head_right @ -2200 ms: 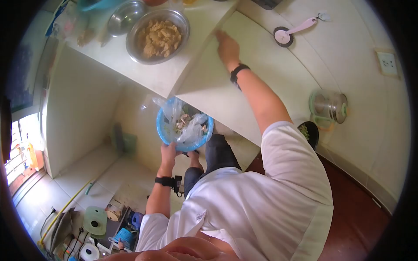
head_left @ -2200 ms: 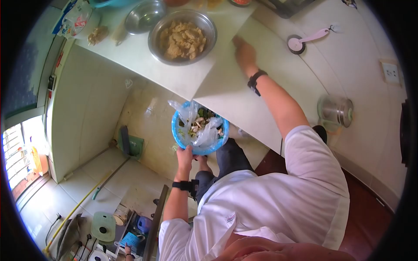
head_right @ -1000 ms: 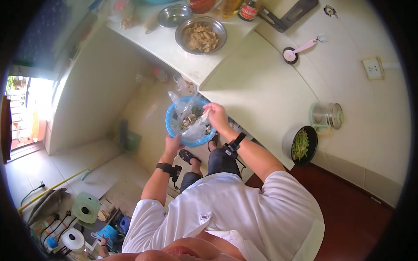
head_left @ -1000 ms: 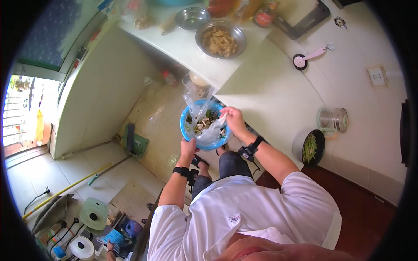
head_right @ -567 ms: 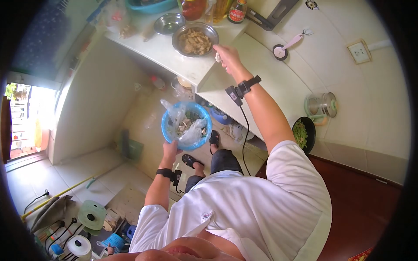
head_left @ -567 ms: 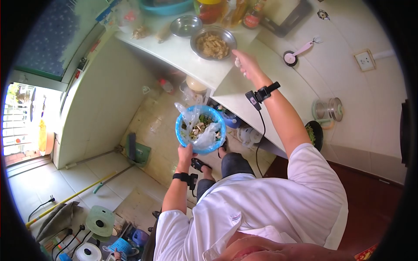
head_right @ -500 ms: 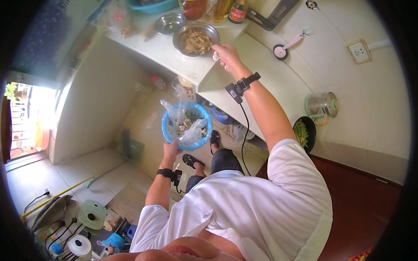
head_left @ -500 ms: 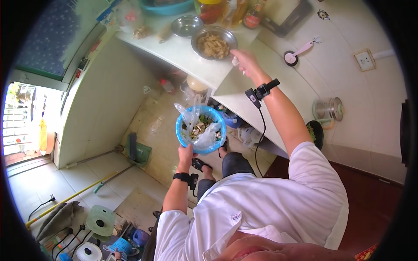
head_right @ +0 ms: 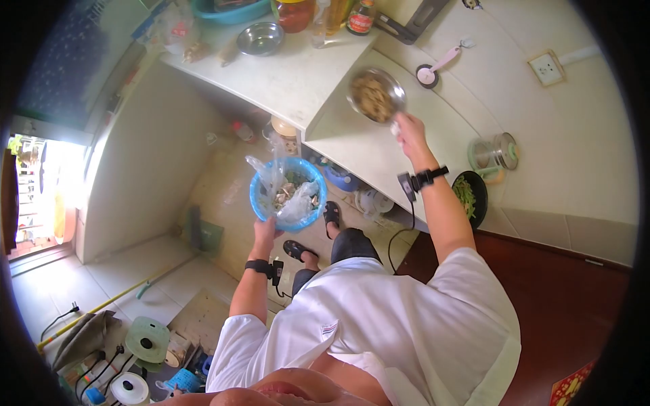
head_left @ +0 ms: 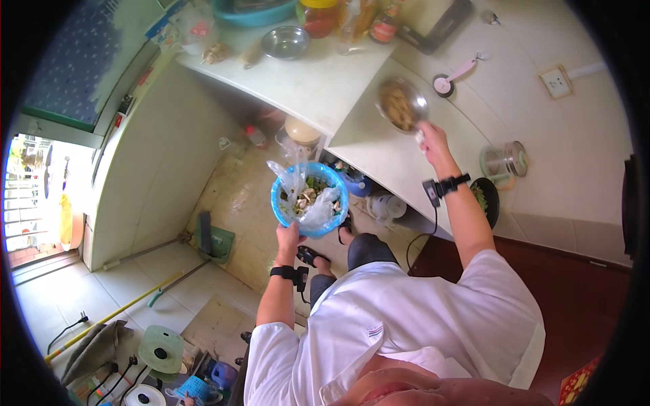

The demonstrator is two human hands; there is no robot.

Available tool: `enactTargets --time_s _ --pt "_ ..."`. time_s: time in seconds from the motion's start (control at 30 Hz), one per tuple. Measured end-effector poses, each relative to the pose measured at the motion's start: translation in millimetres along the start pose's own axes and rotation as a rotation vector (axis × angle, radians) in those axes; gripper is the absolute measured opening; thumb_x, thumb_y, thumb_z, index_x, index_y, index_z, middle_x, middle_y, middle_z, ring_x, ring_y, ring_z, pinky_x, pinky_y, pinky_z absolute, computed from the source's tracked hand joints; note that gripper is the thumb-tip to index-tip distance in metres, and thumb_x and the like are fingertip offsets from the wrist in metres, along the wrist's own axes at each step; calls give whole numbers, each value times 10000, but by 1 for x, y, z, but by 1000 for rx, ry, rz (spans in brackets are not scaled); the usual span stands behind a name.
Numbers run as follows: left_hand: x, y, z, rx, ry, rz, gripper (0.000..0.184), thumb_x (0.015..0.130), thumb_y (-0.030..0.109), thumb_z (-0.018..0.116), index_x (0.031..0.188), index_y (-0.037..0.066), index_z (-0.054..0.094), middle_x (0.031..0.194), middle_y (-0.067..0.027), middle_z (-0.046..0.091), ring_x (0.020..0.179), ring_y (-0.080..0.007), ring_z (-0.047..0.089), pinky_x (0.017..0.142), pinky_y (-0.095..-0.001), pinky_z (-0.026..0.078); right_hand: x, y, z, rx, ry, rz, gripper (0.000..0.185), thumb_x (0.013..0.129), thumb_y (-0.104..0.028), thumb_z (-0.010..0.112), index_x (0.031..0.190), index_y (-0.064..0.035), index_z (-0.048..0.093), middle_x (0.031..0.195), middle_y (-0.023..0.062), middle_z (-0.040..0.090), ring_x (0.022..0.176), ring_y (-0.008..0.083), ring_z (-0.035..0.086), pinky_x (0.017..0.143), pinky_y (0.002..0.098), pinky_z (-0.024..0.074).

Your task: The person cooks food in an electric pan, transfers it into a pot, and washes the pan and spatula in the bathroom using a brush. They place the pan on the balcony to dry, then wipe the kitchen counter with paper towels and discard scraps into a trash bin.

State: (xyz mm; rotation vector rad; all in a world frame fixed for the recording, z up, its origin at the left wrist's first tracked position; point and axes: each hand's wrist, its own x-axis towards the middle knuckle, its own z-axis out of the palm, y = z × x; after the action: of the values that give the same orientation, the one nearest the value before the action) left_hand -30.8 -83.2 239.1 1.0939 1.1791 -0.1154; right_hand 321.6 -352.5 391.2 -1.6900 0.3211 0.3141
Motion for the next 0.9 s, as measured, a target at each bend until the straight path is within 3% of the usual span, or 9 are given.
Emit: enactTargets --time_s 0.13,0.2,0.37,0.53,0.6,0.63,0.67,0.73,0.9 --pt "0 5 -3 9 -26 17 308 855 108 530 1128 -32 544 941 -131 646 725 -230 668 515 -334 582 -5 75 -74 92 236 91 151 816 -177 620 727 -59 589 619 31 530 421 111 427 364 256 295" --pt "3 6 -7 16 -28 13 308 857 107 528 1132 -30 545 945 -132 646 732 -230 669 521 -334 583 0 111 -95 127 401 110 152 834 -191 650 838 -44 610 650 27 535 431 102 427 358 244 297" --pt "-5 23 -16 54 13 26 302 854 111 530 1124 -24 549 946 -127 644 719 -223 664 533 -341 586 3 158 -112 210 423 117 147 836 -183 642 831 -40 605 656 40 551 431 106 434 359 245 307" --pt "-17 40 -17 91 2 56 288 837 111 535 1095 -15 557 908 -110 641 693 -209 656 528 -333 584 -31 157 -121 209 470 112 181 856 -199 600 803 -27 606 626 44 544 435 124 453 369 264 328" --pt "-17 47 -17 87 -10 76 279 828 109 536 1079 -12 560 892 -106 640 684 -206 654 525 -329 582 -62 154 -102 263 513 208 213 873 -209 586 919 -9 643 667 45 557 438 126 455 376 257 351" --pt "-16 51 -17 87 -2 89 273 827 108 534 1071 -11 561 879 -105 639 675 -205 652 524 -327 581 -76 146 -84 426 362 202 243 871 -201 574 997 -6 647 704 43 564 480 128 484 420 257 397" --pt "-15 55 -18 89 9 102 266 826 108 533 1063 -10 562 866 -104 637 666 -204 649 523 -326 580 -83 127 -66 371 266 196 233 864 -128 567 1044 -4 646 730 42 576 566 130 536 494 273 451" --pt "-22 56 9 100 1 105 258 826 110 534 1054 -7 562 866 -103 637 662 -201 649 519 -325 578 -53 103 -68 244 -1 -39 268 866 -78 583 1116 2 635 780 46 612 676 127 585 584 272 482" --pt "-20 77 -5 98 -34 121 244 831 121 539 1040 -3 562 866 -101 637 660 -197 649 525 -326 577 17 -28 24 80 -33 -494 269 906 -83 586 1150 16 641 906 31 667 773 77 585 671 222 461"
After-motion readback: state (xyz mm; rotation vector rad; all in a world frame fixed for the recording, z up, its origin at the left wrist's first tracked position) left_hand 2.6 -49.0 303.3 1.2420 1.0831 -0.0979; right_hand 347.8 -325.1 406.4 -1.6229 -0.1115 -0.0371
